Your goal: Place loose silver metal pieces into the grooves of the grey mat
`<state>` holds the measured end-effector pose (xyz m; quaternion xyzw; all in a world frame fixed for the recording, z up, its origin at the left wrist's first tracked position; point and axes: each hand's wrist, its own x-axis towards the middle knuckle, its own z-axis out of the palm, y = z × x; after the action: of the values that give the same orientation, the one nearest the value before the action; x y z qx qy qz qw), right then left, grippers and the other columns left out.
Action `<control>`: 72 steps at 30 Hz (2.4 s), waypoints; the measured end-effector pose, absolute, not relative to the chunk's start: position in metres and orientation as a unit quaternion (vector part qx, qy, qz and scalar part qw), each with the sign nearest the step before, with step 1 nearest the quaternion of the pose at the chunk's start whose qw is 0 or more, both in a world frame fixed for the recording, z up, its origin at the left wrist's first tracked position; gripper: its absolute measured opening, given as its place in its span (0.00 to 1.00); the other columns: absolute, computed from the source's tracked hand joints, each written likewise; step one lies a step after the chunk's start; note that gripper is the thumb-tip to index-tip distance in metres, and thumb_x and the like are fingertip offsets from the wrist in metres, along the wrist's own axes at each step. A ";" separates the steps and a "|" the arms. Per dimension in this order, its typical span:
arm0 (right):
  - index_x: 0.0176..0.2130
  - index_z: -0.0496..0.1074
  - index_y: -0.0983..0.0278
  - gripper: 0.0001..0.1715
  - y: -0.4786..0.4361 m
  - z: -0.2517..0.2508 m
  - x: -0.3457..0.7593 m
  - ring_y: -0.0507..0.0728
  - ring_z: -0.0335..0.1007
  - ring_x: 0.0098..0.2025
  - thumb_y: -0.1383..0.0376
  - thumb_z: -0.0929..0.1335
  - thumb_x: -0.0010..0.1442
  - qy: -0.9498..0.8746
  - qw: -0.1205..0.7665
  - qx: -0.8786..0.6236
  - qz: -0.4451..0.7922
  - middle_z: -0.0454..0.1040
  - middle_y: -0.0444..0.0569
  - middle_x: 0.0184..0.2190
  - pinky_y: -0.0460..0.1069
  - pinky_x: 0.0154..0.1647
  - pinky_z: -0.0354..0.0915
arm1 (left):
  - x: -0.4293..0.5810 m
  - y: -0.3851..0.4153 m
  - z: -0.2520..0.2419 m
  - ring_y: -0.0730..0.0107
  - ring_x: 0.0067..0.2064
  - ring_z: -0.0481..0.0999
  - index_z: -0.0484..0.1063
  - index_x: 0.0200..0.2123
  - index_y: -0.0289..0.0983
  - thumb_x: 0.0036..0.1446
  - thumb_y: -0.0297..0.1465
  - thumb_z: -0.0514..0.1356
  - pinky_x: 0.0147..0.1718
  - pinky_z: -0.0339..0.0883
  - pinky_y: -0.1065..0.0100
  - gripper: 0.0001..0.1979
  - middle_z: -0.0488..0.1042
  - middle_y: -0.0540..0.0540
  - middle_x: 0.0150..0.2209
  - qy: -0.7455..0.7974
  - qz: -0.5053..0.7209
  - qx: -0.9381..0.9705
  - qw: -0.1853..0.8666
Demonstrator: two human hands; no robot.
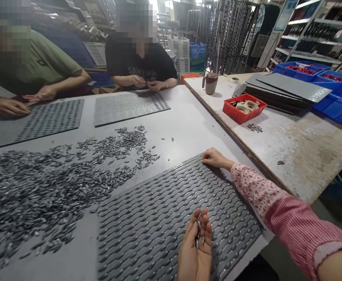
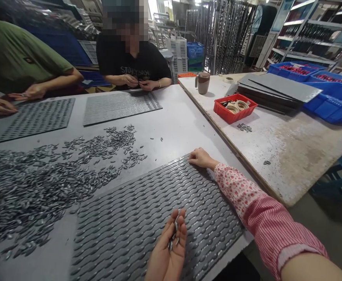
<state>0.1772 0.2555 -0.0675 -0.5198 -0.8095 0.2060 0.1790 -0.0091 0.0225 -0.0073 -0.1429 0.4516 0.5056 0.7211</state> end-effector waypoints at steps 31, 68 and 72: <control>0.33 0.74 0.67 0.04 0.222 -0.028 0.153 0.52 0.65 0.36 0.70 0.67 0.57 -0.822 0.171 -0.450 0.306 0.73 0.47 0.31 0.46 0.38 0.59 | -0.017 0.025 0.000 0.57 0.50 0.73 0.70 0.49 0.29 0.62 0.26 0.49 0.46 0.72 0.60 0.16 0.71 0.32 0.52 0.398 0.562 -0.149 0.709; 0.31 0.72 0.64 0.14 0.228 -0.061 0.080 0.59 0.61 0.42 0.57 0.66 0.61 -0.827 0.079 -0.550 0.079 0.73 0.50 0.34 0.51 0.42 0.53 | -0.017 0.014 -0.019 0.80 0.27 0.72 0.72 0.35 0.32 0.56 0.21 0.56 0.23 0.68 0.79 0.06 0.74 0.44 0.34 0.430 0.553 -0.151 0.697; 0.31 0.71 0.66 0.13 0.227 -0.055 0.082 0.58 0.61 0.41 0.58 0.68 0.59 -0.814 0.105 -0.562 0.100 0.72 0.51 0.33 0.51 0.42 0.55 | -0.019 0.017 -0.021 0.81 0.26 0.71 0.73 0.35 0.32 0.55 0.20 0.57 0.24 0.69 0.79 0.06 0.72 0.48 0.31 0.424 0.580 -0.147 0.680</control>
<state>0.0816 0.2270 -0.0550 -0.5620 -0.8144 0.0999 0.1047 -0.0193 0.0167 -0.0208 -0.1473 0.4238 0.5798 0.6801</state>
